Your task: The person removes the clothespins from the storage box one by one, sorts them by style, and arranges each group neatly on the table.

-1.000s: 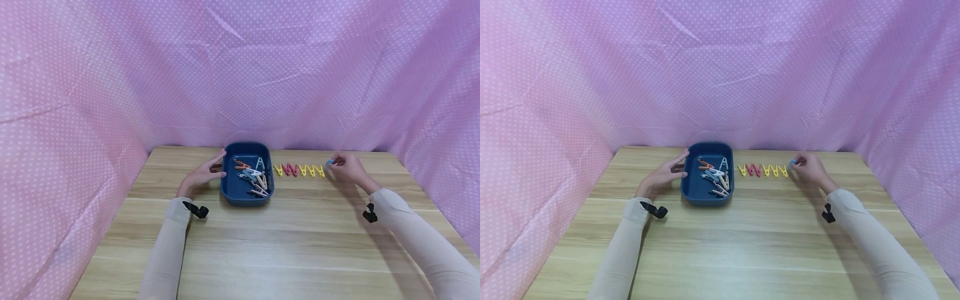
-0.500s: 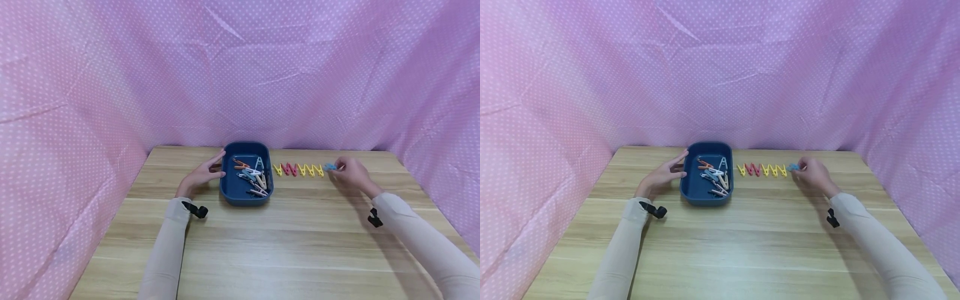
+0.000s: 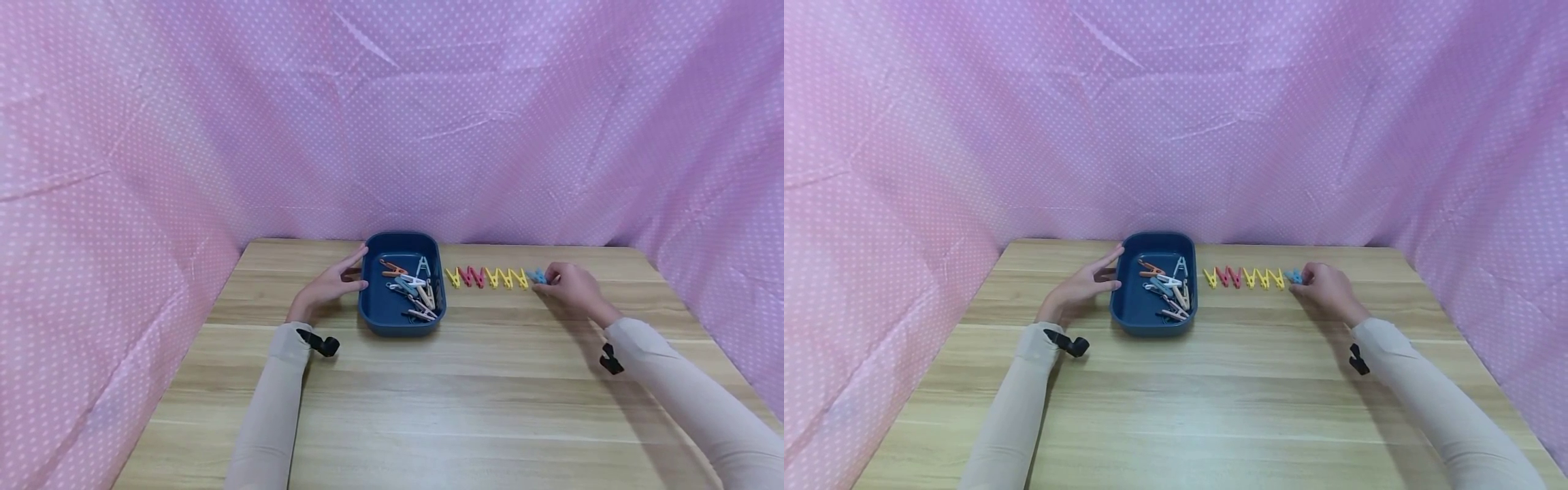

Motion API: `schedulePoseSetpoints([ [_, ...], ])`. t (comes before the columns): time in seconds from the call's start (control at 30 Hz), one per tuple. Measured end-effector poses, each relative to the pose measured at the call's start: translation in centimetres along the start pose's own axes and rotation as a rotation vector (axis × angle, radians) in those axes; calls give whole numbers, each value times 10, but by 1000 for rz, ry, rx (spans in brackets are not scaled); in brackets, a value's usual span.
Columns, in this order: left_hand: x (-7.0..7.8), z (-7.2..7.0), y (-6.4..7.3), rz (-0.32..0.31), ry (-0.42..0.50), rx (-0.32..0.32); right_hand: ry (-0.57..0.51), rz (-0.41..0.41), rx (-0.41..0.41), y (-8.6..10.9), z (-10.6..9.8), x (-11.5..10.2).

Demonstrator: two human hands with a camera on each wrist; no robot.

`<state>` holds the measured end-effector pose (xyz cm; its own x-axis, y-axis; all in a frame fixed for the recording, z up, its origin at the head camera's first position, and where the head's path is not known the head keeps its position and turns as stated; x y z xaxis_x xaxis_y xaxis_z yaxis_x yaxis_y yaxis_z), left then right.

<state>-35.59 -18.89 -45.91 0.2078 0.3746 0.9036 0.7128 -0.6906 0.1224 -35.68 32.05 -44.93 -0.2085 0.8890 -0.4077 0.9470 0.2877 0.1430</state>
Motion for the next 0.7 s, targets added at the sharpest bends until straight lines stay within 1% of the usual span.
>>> schedulePoseSetpoints([
  [0.1, 0, 0, 0, 3, 2, 0, -5, -4, -9, 0, 1, 0],
  [0.43, -1, -1, 0, 16, 3, -5, 7, -54, -12, -3, 4, 3],
  [0.7, -1, 0, 0, 1, 22, 11, 0, -53, -24, -4, 4, 3],
])
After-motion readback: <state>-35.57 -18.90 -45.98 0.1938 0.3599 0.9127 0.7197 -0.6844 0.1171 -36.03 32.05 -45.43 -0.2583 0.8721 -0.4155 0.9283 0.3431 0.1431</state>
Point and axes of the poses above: each hand's wrist, its own y-axis away from the middle knuckle, its own z-axis out of the palm, x = y × z, the point moved 4 cm from there along -y, towards the middle knuckle, and after that the axes turned 14 degrees about -x, right-handed, at the moved point
